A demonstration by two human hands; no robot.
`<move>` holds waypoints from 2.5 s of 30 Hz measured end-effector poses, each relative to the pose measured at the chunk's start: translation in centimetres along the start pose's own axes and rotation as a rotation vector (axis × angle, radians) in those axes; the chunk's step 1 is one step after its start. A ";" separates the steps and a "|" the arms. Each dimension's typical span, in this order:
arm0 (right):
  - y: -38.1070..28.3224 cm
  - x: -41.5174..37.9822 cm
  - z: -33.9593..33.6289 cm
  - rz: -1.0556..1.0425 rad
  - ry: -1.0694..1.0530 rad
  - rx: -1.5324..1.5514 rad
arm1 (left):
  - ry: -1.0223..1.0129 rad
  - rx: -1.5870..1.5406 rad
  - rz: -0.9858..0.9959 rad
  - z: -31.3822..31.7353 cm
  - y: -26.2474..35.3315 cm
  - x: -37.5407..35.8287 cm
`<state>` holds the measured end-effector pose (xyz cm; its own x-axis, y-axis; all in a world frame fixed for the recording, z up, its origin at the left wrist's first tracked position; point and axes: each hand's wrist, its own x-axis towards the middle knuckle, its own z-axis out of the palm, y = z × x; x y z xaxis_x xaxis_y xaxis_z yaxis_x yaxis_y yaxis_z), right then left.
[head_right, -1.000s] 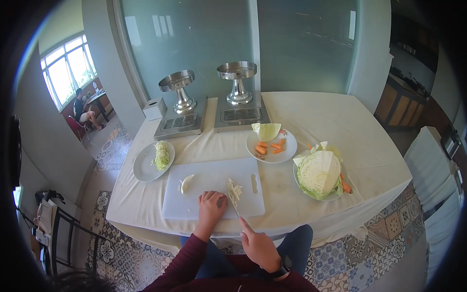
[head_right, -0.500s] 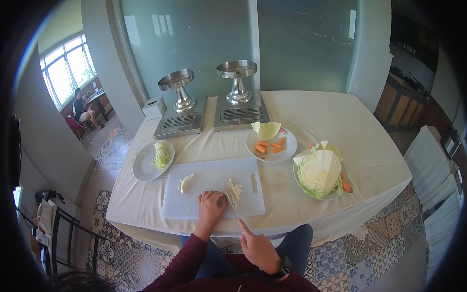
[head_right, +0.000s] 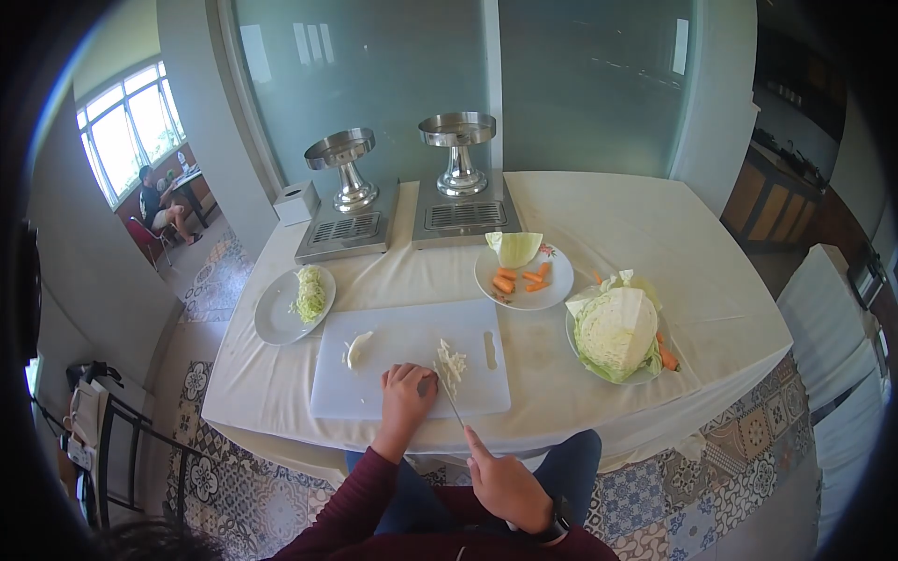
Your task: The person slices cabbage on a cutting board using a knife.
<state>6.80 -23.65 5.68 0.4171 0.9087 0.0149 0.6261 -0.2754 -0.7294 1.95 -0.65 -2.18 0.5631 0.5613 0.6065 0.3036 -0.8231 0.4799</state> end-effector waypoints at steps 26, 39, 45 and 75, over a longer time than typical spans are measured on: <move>0.3 0.8 0.9 0.118 0.050 -0.014 | -0.810 -0.219 0.196 -2.5 -3.8 9.3; 1.4 2.8 0.1 0.094 0.117 0.021 | -0.673 -0.342 0.345 -2.0 -5.1 8.4; 2.6 3.4 0.5 0.052 0.147 -0.002 | -0.648 -0.305 0.363 -1.9 -5.1 8.3; 1.9 1.9 1.1 -0.014 0.110 0.090 | -0.039 0.149 0.042 -1.3 1.5 -2.9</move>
<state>8.03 -22.14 3.52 0.4811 0.8713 0.0969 0.5730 -0.2289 -0.7869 -0.23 -3.35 -2.40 0.6065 0.5244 0.5976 0.3878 -0.8513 0.3534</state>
